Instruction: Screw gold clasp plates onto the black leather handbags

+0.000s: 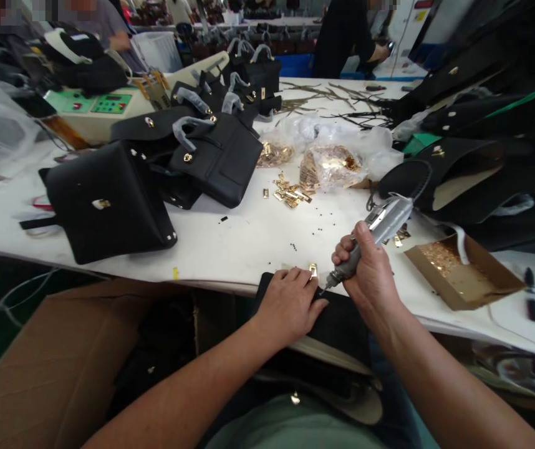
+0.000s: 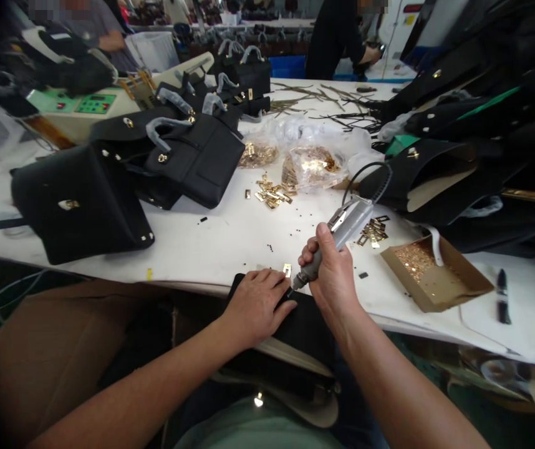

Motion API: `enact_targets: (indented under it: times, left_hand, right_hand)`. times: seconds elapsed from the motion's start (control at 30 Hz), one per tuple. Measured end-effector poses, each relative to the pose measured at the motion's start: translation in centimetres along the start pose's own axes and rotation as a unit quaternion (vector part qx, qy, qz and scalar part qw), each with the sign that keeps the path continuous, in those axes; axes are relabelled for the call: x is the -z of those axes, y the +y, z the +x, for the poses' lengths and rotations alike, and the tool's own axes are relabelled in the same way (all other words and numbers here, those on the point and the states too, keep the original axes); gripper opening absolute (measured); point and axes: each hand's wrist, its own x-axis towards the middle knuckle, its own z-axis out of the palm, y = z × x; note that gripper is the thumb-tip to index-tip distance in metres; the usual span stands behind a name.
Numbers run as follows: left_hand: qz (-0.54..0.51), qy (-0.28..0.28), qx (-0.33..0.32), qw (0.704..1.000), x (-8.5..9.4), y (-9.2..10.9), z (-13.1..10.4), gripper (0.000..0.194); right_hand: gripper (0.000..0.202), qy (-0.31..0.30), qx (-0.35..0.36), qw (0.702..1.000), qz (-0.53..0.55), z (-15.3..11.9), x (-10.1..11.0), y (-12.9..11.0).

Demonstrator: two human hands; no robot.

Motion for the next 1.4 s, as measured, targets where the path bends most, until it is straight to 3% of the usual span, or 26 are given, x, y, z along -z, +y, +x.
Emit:
enact_targets:
  times: [0.37, 0.73, 0.93, 1.03, 1.23, 1.4]
  left_hand:
    - [0.009, 0.001, -0.006, 1.0, -0.1, -0.1, 0.0, 0.03]
    - [0.008, 0.002, -0.001, 1.0, -0.3, -0.1, 0.1, 0.028]
    - [-0.011, -0.001, -0.002, 1.0, -0.2, -0.1, -0.1, 0.041]
    - [-0.02, -0.003, -0.003, 1.0, -0.2, -0.1, -0.1, 0.048]
    - [-0.017, -0.008, -0.001, 1.0, -0.1, -0.2, 0.0, 0.051]
    - [-0.022, -0.014, 0.002, 1.0, -0.2, -0.2, 0.0, 0.049]
  right_hand:
    - [0.05, 0.031, -0.019, 0.999, 0.035, 0.0, -0.7, 1.1]
    - [0.048, 0.026, 0.008, 0.999, 0.046, -0.2, -0.6, 1.2]
    - [0.047, 0.024, 0.005, 0.999, 0.043, -0.1, -0.6, 1.0]
    - [0.046, 0.026, 0.03, 0.998, 0.042, 0.7, -0.6, 0.6]
    - [0.04, 0.037, 0.147, 0.988, -0.023, 3.3, -1.2, 1.1]
    - [0.042, 0.034, 0.154, 0.981, -0.116, 4.2, -1.5, 3.2]
